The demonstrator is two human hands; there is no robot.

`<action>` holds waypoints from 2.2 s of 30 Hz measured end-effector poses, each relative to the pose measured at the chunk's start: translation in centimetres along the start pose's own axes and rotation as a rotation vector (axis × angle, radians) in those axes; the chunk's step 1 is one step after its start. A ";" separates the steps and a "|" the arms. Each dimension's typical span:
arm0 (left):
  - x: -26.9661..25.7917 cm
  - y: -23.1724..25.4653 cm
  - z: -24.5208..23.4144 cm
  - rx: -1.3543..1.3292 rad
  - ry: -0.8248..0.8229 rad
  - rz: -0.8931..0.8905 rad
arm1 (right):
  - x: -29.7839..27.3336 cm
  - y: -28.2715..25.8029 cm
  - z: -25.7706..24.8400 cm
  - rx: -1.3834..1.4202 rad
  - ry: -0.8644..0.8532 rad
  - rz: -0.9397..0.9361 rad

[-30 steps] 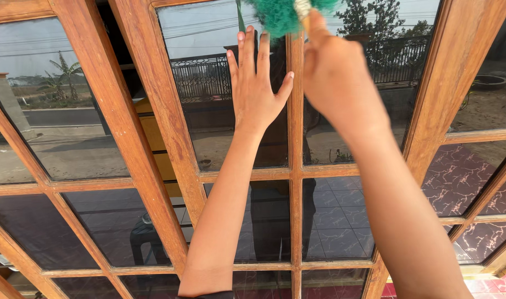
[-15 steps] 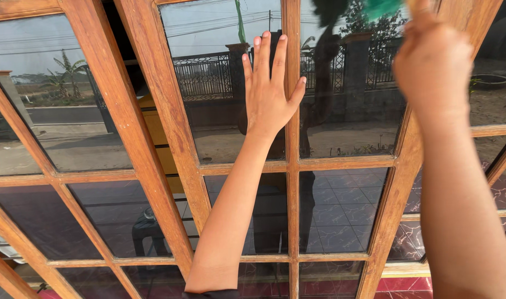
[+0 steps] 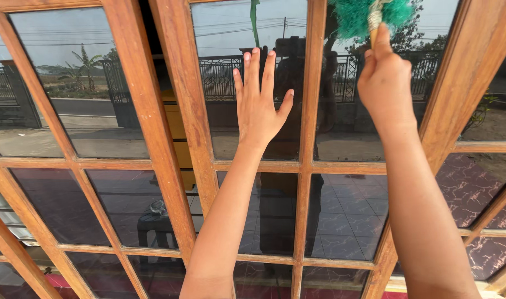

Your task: The person uses a green duster to wipe dust from the wooden frames and glass panes of a large window. They systematically move the duster across multiple sections of the window, using their left hand to stabilize the frame while dusting with the right.

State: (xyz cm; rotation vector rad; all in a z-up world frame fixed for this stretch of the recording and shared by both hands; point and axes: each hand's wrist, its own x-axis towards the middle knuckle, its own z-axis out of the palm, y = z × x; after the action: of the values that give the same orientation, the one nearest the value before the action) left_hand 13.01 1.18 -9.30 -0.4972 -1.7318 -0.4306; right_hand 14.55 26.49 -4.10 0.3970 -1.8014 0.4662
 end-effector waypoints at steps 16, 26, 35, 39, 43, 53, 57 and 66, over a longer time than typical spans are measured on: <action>-2.1 -1.3 -3.8 -0.048 -0.025 0.004 | -1.4 -6.1 0.8 0.071 -0.041 0.018; -4.8 -1.3 -5.0 -0.094 -0.092 -0.004 | -5.2 -9.4 -4.3 0.902 -0.064 0.602; -5.3 0.3 -5.2 -0.155 -0.109 0.021 | -10.8 -8.2 -4.7 0.783 0.076 0.685; -4.9 1.5 -4.9 -0.166 -0.110 0.032 | -11.4 -6.5 -5.0 0.711 0.106 0.668; -4.3 2.8 -4.0 -0.171 -0.111 0.044 | -11.6 -4.4 -5.4 0.656 0.132 0.633; -1.8 7.4 1.8 -0.153 -0.079 0.051 | -9.5 3.4 -7.4 0.346 0.166 0.427; -1.2 10.3 5.0 -0.150 -0.034 0.054 | -8.7 6.2 -9.6 0.247 0.127 0.422; -1.4 13.0 7.4 -0.050 -0.069 -0.017 | -8.7 7.8 -10.1 0.221 0.078 0.306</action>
State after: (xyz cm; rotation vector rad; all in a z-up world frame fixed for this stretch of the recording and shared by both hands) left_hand 14.29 15.87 -11.93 -0.5389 -1.7961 -0.4754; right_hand 21.34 38.59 -10.84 0.2505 -1.7466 0.8884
